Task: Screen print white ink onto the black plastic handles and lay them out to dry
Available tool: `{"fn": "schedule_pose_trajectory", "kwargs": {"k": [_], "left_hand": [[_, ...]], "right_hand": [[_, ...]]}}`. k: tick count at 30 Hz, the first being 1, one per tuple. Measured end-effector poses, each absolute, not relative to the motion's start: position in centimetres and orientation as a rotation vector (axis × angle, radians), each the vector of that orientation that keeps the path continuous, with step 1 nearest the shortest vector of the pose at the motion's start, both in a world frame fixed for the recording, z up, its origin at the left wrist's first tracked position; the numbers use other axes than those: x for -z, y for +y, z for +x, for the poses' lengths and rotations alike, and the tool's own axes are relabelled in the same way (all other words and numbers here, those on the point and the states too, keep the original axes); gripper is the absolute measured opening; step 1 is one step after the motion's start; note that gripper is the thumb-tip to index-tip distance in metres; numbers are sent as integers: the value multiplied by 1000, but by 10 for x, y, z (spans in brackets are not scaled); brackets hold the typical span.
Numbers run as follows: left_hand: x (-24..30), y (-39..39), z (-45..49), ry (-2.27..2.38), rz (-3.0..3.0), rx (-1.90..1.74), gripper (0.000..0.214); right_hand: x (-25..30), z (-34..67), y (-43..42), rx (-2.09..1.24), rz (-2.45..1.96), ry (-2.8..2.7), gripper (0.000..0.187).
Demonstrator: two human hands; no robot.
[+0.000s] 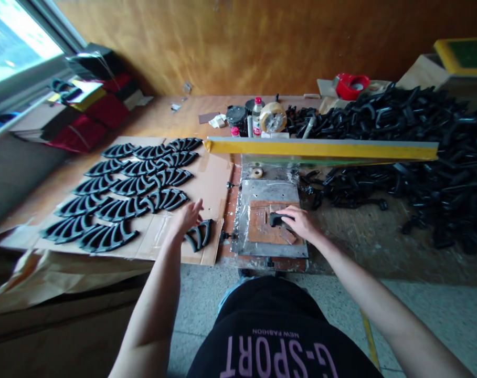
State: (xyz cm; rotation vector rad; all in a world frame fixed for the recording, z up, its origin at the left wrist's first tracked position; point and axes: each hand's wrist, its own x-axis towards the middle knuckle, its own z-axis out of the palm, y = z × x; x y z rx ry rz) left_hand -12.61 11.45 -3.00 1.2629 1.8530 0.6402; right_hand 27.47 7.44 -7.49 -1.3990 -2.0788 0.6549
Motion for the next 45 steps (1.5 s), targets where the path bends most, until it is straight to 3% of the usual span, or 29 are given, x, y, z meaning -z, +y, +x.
{"fn": "schedule_pose_trajectory", "kwargs": {"k": [4, 8, 10, 12, 14, 16, 20, 22, 25, 31, 36, 40, 43, 45], "left_hand": [[-42, 142, -50, 1319, 1282, -1201, 63], [-78, 125, -1, 1018, 1185, -1305, 63], [-71, 102, 0, 1030, 1149, -1307, 62], [-48, 77, -9, 1121, 1103, -1215, 61], [-16, 54, -18, 1223, 1070, -1051, 57], [19, 39, -23, 1287, 1055, -917, 56], [75, 32, -19, 1399, 1066, -823, 74], [88, 36, -17, 1433, 1079, -794, 74], [95, 39, -18, 1427, 1068, -761, 72], [92, 38, -20, 1418, 1034, -766, 71], [88, 37, -19, 1402, 998, -812, 72], [85, 37, -17, 1397, 984, -807, 71], [77, 37, -18, 1412, 990, -791, 71], [63, 37, -20, 1395, 996, -785, 76]], "right_hand": [[88, 245, 65, -286, -1455, -2349, 31], [85, 259, 60, -160, -1450, -2379, 25], [75, 281, 62, -128, -1526, -2225, 19], [63, 308, 70, -72, -1653, -2023, 33], [48, 328, 86, -7, -1754, -1867, 37], [33, 330, 107, 34, -1760, -1799, 28], [12, 279, 144, 41, -1626, -2017, 52], [10, 249, 147, -46, -1597, -2240, 41], [16, 231, 124, -198, -1546, -2494, 10], [15, 256, 77, -364, -1043, -2804, 23], [25, 253, 70, -239, -1204, -2620, 27], [34, 253, 52, -270, -1083, -2690, 28], [22, 247, 69, -267, -1189, -2628, 20], [7, 243, 97, -240, -1324, -2505, 28]]}}
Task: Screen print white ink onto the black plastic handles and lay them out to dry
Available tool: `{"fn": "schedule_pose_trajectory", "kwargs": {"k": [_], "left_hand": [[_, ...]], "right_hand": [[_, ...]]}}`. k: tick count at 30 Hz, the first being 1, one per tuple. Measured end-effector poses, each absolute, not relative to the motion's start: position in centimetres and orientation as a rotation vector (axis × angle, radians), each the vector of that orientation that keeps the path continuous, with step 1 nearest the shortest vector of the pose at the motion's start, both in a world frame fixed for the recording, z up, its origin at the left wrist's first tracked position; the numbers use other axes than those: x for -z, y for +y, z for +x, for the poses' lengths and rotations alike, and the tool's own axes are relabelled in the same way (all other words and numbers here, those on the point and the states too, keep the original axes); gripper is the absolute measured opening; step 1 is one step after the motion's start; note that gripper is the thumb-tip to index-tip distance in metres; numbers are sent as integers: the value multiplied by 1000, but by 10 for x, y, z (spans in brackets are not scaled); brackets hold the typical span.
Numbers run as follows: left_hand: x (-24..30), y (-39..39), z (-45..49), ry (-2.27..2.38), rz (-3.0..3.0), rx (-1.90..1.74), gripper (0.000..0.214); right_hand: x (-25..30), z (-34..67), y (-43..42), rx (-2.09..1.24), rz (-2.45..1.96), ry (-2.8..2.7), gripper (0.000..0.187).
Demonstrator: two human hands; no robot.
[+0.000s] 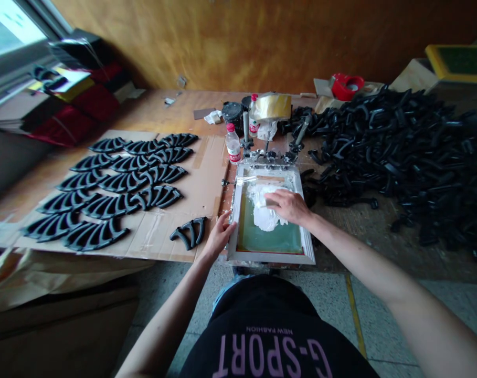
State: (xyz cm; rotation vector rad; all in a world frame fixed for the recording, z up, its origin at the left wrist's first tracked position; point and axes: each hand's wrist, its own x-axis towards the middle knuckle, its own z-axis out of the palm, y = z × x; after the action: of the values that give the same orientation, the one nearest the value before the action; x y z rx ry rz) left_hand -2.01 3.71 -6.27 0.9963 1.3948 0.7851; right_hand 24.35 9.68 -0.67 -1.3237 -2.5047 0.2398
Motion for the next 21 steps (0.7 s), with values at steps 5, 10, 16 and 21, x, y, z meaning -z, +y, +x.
{"fn": "schedule_pose_trajectory", "kwargs": {"k": [5, 10, 16, 21], "left_hand": [[1, 46, -20, 1337, 1055, -954, 60], [-64, 86, -4, 1131, 1082, -1339, 51], [-71, 112, 23, 1027, 944, -1491, 52], [-3, 37, 57, 1107, 654, -834, 59]], "right_hand": [[-28, 285, 165, -169, -1611, -2089, 56], [4, 347, 152, -304, -1955, -1773, 32], [78, 291, 92, -443, -1786, -2263, 21], [66, 229, 56, -441, -1923, -2193, 15]]}}
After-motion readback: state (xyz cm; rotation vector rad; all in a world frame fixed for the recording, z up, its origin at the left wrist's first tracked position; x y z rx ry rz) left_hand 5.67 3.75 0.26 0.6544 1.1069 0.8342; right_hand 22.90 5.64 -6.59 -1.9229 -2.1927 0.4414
